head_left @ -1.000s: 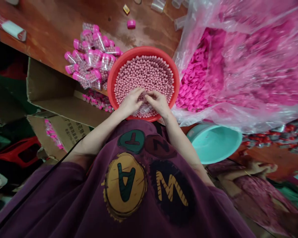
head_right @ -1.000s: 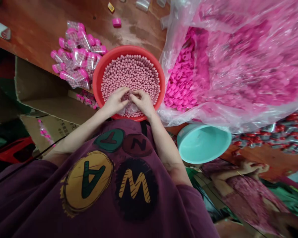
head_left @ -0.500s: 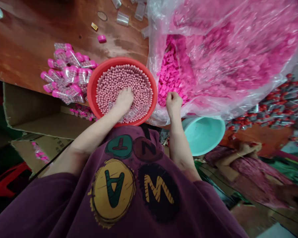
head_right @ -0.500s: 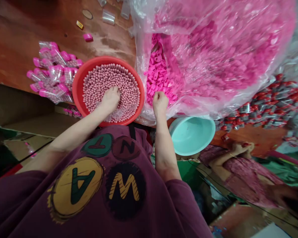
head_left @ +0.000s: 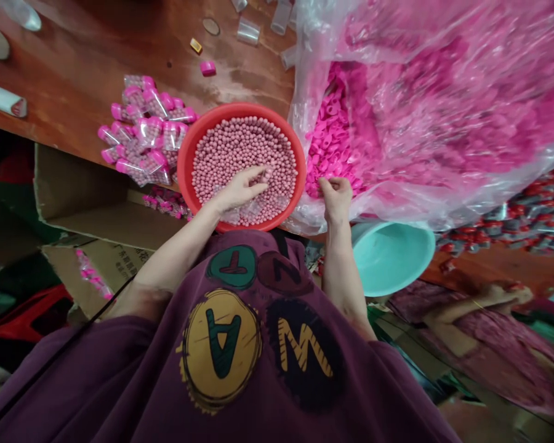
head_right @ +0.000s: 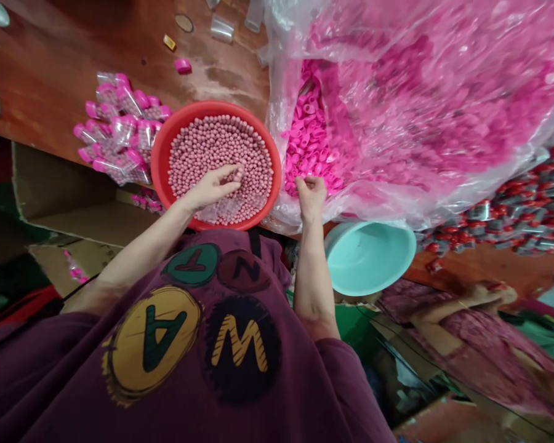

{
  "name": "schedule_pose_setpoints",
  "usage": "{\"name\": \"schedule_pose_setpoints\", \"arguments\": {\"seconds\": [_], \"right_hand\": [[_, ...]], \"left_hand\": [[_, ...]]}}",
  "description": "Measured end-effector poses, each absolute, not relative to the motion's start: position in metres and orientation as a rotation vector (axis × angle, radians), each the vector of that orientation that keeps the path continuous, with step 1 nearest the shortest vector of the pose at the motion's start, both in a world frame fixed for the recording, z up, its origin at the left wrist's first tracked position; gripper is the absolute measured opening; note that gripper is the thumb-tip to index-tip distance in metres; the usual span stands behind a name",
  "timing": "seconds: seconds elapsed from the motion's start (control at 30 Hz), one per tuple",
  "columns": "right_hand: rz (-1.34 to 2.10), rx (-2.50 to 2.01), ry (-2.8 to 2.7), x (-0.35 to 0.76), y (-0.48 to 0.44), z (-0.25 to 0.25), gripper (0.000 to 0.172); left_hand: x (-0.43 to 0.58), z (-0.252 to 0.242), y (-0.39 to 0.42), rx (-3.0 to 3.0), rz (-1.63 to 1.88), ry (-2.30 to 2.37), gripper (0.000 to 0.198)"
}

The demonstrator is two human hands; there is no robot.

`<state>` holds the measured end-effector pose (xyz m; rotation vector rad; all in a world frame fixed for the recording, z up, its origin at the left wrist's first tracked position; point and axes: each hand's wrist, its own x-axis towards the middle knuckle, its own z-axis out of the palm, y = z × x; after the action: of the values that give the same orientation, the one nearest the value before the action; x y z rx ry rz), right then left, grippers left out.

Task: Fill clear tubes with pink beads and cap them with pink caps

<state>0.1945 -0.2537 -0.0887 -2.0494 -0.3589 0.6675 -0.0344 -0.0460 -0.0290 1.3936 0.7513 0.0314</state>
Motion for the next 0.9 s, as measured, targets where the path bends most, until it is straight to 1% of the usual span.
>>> {"name": "schedule_pose_setpoints", "arguments": {"seconds": [0.07, 0.1, 0.23, 0.33, 0.43, 0.5, 0.6, 0.7, 0.8, 0.9], "right_hand": [[0.655, -1.918, -0.299, 0.185, -0.244, -0.071, 0.067], [0.673, -1.865, -0.307, 0.179, -0.236, -0.061, 0.068], [0.856, -1.736, -0.525, 0.152, -0.199, -0.023, 0.065], [0.995, -1.726, -0.656, 0.139, -0.179, -0.008, 0.069], [1.036, -1.715, -0.792, 0.134, -0.17, -0.009, 0.072], [1.008, -1.697, -0.841, 0.132, -0.167, -0.014, 0.069], [0.935, -1.698, -0.894, 0.131, -0.166, -0.018, 0.062], [0.839, -1.746, -1.024, 0.13, -0.167, -0.015, 0.06], [0.818, -1.794, -1.144, 0.131, -0.17, -0.016, 0.06], [0.819, -1.81, -1.11, 0.133, -0.173, -0.024, 0.064]], "left_hand": [[-0.038, -0.023, -0.049, 1.112, 0.037, 0.721, 0.044], [-0.039, -0.02, -0.05, 0.997, 0.038, 0.711, 0.043], [-0.038, -0.009, -0.054, 0.716, 0.055, 0.73, 0.036], [-0.037, -0.003, -0.054, 0.64, 0.065, 0.759, 0.029], [-0.037, 0.0, -0.052, 0.603, 0.067, 0.755, 0.017], [-0.037, 0.001, -0.051, 0.567, 0.078, 0.75, 0.012], [-0.036, 0.0, -0.052, 0.525, 0.087, 0.773, 0.012], [-0.034, 0.0, -0.055, 0.506, 0.086, 0.818, 0.011], [-0.032, 0.0, -0.059, 0.49, 0.104, 0.844, 0.018], [-0.033, 0.001, -0.059, 0.485, 0.099, 0.832, 0.02]]}}
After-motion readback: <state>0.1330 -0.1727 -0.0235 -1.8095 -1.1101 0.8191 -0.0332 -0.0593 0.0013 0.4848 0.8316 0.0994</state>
